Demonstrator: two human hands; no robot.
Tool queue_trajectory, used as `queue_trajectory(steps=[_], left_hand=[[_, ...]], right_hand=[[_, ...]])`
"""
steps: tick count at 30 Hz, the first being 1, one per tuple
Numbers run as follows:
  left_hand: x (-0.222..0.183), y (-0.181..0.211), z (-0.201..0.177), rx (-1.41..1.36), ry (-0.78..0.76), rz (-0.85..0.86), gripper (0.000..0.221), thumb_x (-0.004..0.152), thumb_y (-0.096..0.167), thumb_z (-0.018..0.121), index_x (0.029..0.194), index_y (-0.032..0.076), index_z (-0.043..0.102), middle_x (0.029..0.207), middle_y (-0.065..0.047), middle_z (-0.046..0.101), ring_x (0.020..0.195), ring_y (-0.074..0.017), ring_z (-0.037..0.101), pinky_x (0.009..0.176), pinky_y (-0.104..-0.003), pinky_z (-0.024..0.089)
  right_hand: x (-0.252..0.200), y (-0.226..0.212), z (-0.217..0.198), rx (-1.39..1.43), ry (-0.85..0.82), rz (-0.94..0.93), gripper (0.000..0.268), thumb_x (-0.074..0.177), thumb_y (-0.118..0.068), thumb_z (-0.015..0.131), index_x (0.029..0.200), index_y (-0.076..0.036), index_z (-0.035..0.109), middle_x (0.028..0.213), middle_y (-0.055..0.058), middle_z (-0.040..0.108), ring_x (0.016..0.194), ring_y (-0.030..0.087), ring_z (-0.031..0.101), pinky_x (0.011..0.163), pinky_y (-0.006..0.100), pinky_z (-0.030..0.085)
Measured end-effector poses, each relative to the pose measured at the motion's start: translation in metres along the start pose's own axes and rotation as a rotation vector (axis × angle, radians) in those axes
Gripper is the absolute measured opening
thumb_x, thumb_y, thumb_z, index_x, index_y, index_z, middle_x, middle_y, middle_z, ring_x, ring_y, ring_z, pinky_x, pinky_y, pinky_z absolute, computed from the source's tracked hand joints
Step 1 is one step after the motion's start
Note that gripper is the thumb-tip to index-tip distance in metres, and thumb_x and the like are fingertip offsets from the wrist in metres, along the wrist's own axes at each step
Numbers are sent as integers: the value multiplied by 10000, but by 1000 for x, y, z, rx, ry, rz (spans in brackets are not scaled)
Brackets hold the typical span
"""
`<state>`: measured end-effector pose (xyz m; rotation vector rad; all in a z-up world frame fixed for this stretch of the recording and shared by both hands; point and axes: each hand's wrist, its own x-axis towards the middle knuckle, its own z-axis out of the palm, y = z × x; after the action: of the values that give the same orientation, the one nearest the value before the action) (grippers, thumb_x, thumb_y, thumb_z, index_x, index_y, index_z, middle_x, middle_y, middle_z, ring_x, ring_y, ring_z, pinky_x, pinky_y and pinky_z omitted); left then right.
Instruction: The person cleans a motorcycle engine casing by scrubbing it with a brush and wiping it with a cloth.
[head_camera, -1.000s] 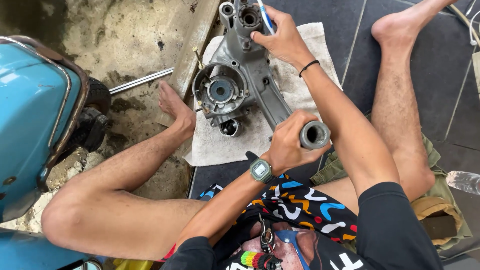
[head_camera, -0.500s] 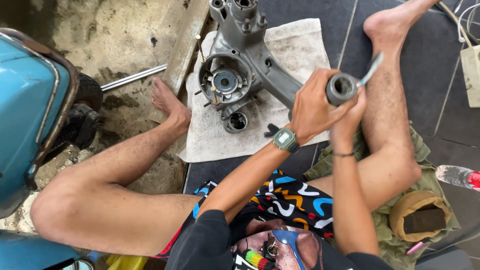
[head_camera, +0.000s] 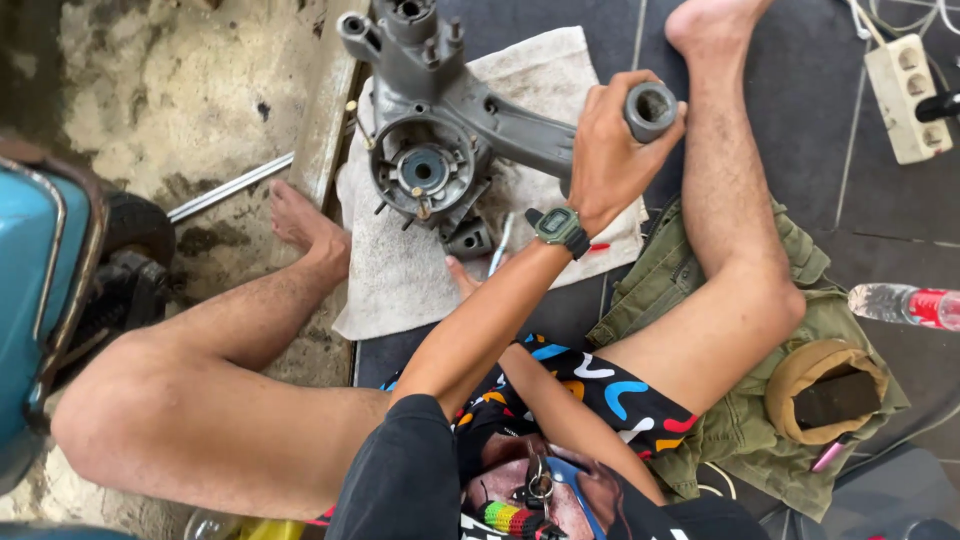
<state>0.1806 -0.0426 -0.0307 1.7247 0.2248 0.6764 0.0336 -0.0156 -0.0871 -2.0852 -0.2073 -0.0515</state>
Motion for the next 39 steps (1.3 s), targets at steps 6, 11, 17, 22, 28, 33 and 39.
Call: queue_trajectory(steps=[6, 11, 17, 22, 28, 33, 39], left_hand=[[7, 8, 6, -16, 35, -50, 356, 812, 197, 794, 1120, 153, 622, 998, 5, 696, 977, -215, 600, 867, -359, 557], [11, 6, 12, 6, -22, -111, 322, 792, 232, 790, 1073, 148, 658, 996, -3, 704, 954, -207, 578, 842, -338, 546], [28, 6, 6, -41, -8, -63, 241, 789, 237, 783, 978, 149, 663, 928, 5, 695, 848, -186, 574, 808, -344, 527], [47, 12, 2, -154, 13, -40, 237, 763, 228, 781, 927, 129, 642, 740, 3, 722, 627, -112, 675, 588, -291, 571], [55, 5, -1, -126, 43, -15, 255, 793, 267, 778, 946, 137, 622, 751, 17, 703, 634, -90, 645, 578, -286, 564], [53, 1, 9, -138, 4, -18, 260, 790, 272, 773, 930, 105, 630, 724, 9, 703, 596, -82, 644, 532, -259, 560], [38, -14, 30, -1, -27, -58, 305, 790, 310, 793, 991, 135, 645, 840, -15, 690, 862, -199, 554, 819, -384, 524]], right_hand=[[10, 15, 4, 13, 45, 70, 194, 917, -89, 629, 1089, -3, 599, 889, 84, 583, 732, 173, 518, 650, 324, 434], [3, 30, -2, 20, 67, 109, 206, 881, -56, 637, 1074, -4, 588, 875, 91, 574, 721, 184, 524, 642, 333, 440], [16, 76, -48, 4, 120, 194, 235, 832, -12, 648, 1055, -5, 574, 857, 101, 563, 706, 198, 532, 631, 345, 447], [66, 86, -87, -109, 171, 66, 704, 791, -84, 844, 1266, 32, 337, 1047, 238, 656, 872, 314, 707, 749, 423, 543], [91, 115, -71, -34, 92, 136, 765, 784, -117, 861, 1308, -37, 311, 1098, 251, 693, 886, 317, 757, 710, 403, 573], [126, 131, -64, -72, 70, 51, 695, 879, -59, 747, 1380, -17, 268, 980, 207, 667, 688, 242, 665, 581, 425, 468], [133, 138, -65, -58, 18, 134, 587, 887, -158, 743, 1302, 4, 360, 939, 177, 696, 799, 300, 679, 647, 444, 482]])
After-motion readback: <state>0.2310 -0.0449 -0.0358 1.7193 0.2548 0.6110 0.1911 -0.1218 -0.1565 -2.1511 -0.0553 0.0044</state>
